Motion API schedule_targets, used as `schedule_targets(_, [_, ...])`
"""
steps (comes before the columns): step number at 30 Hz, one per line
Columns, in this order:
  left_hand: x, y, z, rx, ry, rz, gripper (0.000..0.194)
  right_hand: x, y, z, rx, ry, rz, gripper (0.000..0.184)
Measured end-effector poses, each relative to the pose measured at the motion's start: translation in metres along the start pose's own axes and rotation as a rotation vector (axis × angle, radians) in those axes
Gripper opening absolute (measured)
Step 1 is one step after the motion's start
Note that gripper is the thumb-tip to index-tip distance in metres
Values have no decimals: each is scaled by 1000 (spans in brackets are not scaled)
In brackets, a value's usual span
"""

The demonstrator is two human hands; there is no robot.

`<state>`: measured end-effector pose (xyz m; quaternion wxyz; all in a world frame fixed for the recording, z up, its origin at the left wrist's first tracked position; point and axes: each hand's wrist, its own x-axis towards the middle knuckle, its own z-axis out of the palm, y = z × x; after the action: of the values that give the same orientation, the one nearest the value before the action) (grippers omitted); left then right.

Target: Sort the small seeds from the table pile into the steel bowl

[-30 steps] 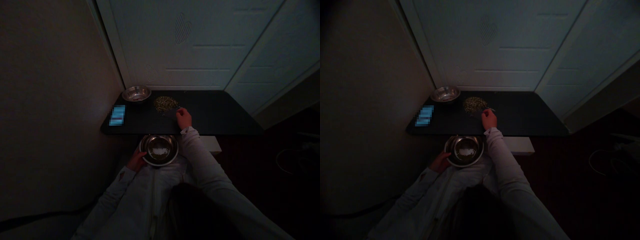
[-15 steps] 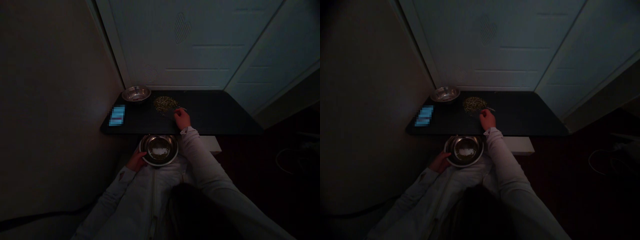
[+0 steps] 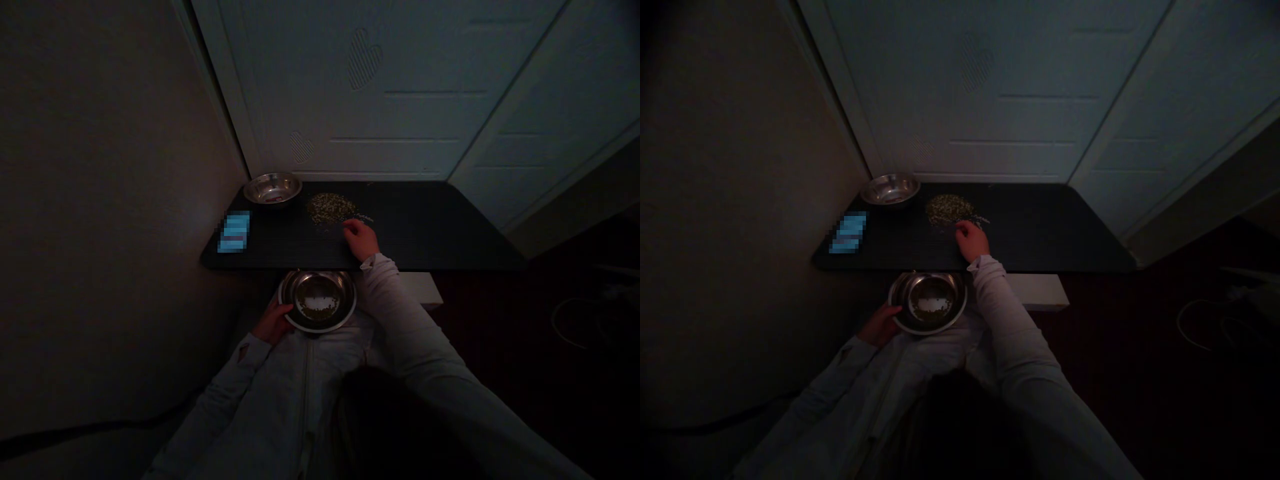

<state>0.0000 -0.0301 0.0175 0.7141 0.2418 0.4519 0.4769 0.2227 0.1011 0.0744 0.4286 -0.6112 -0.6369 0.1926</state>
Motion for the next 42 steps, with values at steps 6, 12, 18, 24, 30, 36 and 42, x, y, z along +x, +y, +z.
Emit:
schedule_targets(6, [2,-2,-4,-9,0,-9,63,-1,-2,-1,-10,-35,15,26])
schedule_targets(12, [3,-3,-4,4,-3,-12,65,-3,-4,-1,-18,-61,-6,26])
schedule_targets(18, [2,-2,-2,24,3,-10,67,-3,-4,-1,-21,-104,3,25])
schedule_targets(24, [0,-1,-2,-6,-14,-4,66,-5,-5,-1,-27,-158,-11,23])
schedule_targets(30, [2,-2,-4,22,24,-28,61,-4,-4,-1,-21,-227,-26,22])
schedule_targets(36, [3,-2,-3,8,18,-16,64,-4,-3,-1,8,-265,-37,21])
schedule_targets(42, [3,-3,-4,16,25,-31,64,-3,-1,0,94,-264,-21,18])
